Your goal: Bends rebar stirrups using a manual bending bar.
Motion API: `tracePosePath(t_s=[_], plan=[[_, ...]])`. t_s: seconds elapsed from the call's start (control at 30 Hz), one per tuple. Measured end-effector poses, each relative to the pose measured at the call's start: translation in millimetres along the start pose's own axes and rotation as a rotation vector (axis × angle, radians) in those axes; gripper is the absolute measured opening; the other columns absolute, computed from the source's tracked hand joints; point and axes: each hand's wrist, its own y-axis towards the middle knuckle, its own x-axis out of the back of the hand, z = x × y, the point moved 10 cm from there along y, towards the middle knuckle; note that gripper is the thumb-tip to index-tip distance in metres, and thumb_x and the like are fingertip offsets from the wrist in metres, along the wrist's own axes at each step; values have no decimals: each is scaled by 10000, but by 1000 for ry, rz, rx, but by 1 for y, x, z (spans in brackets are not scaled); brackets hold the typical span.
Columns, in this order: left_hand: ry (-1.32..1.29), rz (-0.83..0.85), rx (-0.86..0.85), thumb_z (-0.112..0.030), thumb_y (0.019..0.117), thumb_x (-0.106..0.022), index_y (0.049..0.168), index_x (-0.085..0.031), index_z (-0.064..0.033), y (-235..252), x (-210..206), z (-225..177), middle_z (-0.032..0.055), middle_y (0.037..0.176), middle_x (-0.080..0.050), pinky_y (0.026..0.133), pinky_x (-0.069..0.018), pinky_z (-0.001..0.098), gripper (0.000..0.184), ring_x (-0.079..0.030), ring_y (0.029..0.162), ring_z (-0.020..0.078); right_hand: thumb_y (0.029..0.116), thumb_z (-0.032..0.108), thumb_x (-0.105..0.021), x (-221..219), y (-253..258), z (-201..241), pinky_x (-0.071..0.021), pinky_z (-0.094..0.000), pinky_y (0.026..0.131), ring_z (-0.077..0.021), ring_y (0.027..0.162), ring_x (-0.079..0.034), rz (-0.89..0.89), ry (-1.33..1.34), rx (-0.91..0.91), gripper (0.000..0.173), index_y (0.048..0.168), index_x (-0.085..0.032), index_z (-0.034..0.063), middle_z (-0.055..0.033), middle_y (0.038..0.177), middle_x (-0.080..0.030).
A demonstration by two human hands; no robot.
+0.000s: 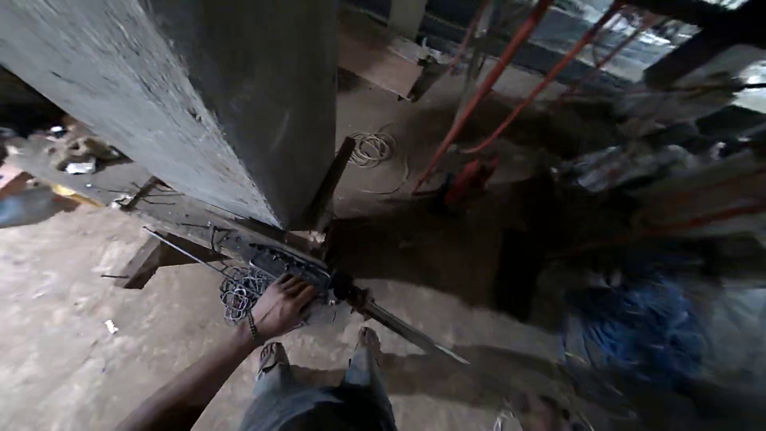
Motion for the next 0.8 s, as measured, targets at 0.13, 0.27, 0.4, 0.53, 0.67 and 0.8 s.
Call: tracePosePath(t_s=[0.13, 0.27, 0.4, 0.53, 0.67, 0.8], plan=[[113, -395, -62, -304, 1041, -535, 979, -666, -92, 4, 56, 17, 117, 893, -722, 866, -565, 397, 256, -708, 889, 256, 913, 68, -734, 115, 138, 103, -298, -784, 1100, -601, 1399, -388, -190, -152, 150, 485, 1385, -621, 62, -362, 1480, -473], [-36, -682, 208, -271, 1094, -457, 1147, -568, -74, 6, 142, 13, 73, 953, -637, 802, -545, 225, 232, -643, 871, 69, 983, 316, -703, 147, 120, 267, -426, -640, 1105, -463, 1366, -510, -137, 144, 411, 567, 1472, -552, 72, -267, 1493, -516], [-433, -587, 384, -346, 1096, -470, 1117, -614, -29, 11, 162, -12, -28, 834, -619, 647, -522, 169, 349, -571, 693, -41, 904, 343, -753, 102, -47, 421, -470, -406, 1130, -248, 1341, -572, 259, 813, 906, 791, 1499, -441, -74, -225, 1472, -558], [-771, -294, 639, -259, 1073, -498, 1161, -630, 7, -2, 83, 12, -17, 788, -613, 580, -523, 235, 310, -565, 619, 41, 1085, 235, -480, 41, -150, 481, -588, -242, 851, -49, 934, -679, 384, 1375, 738, 372, 1271, -581, -71, -67, 1054, -700], [-850, -64, 950, -266, 1114, -419, 1170, -636, -8, -44, -12, 48, 29, 802, -661, 601, -560, 291, 342, -616, 614, 105, 1122, 281, -377, -47, -137, 484, -416, -279, 437, -100, 465, -405, 313, 1562, 137, 345, 983, -580, 39, 13, 612, -417], [-837, 41, 1002, -264, 1113, -424, 1161, -637, -2, -62, -48, 68, 43, 785, -640, 602, -544, 317, 341, -600, 614, 123, 1123, 299, -395, -74, -106, 490, -431, -292, 468, -109, 493, -428, 276, 1476, 60, 366, 996, -602, 25, -2, 632, -439]])
